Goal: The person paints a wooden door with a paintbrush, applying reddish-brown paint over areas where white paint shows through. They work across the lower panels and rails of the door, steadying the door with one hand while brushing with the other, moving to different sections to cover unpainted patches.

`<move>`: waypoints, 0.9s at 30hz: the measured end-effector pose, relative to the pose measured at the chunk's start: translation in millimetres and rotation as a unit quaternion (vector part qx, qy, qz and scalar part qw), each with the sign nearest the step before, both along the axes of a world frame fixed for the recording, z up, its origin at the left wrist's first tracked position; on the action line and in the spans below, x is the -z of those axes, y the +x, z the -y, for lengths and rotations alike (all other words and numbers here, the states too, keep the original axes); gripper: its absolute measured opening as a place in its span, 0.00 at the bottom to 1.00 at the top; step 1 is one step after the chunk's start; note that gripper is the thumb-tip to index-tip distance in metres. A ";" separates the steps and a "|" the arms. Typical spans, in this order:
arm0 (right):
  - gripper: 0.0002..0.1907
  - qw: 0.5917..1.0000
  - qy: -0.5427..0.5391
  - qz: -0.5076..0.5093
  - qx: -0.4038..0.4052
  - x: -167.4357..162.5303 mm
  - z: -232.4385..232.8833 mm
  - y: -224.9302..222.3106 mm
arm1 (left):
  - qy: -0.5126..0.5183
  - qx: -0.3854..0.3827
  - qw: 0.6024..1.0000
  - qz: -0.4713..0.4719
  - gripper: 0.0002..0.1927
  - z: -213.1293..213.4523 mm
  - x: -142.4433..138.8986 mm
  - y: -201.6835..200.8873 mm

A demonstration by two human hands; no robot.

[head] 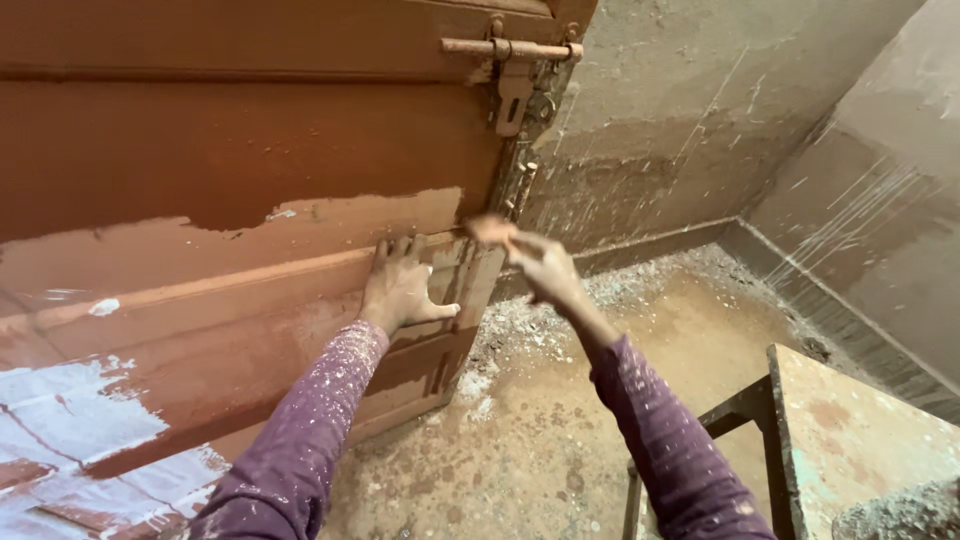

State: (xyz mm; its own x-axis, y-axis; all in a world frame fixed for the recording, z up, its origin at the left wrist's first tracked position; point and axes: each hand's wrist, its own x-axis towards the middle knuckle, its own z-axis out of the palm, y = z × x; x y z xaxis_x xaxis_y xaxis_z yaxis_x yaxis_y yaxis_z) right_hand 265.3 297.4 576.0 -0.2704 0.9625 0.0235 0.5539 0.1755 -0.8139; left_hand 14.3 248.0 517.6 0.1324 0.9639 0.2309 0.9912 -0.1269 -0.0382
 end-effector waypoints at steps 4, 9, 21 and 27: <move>0.27 0.987 0.070 -0.143 0.039 -40.1 -2.8 -0.8 | 0.029 0.022 0.999 -0.005 0.50 -0.9 3.1 -2.4; 0.26 0.994 0.059 -0.083 0.029 -3.2 13.7 -4.6 | -0.011 0.034 0.999 -0.021 0.51 -4.3 4.1 -5.7; 0.33 0.959 0.211 -0.187 -0.039 -21.4 -37.4 10.6 | 0.001 0.010 1.000 -0.026 0.48 -1.9 -1.1 0.5; 0.28 0.998 0.027 0.060 -0.011 39.8 -2.9 6.9 | 0.004 0.009 1.000 -0.025 0.52 -3.6 -0.9 1.5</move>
State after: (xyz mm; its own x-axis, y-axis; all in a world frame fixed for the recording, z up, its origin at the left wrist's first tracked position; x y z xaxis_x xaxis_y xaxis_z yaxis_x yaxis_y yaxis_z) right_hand 272.2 300.3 536.2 -0.2955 0.9545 0.0414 0.6417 0.2304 -0.7316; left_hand 15.8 251.5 518.6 0.1605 0.9593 0.2322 0.9857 -0.1435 -0.0884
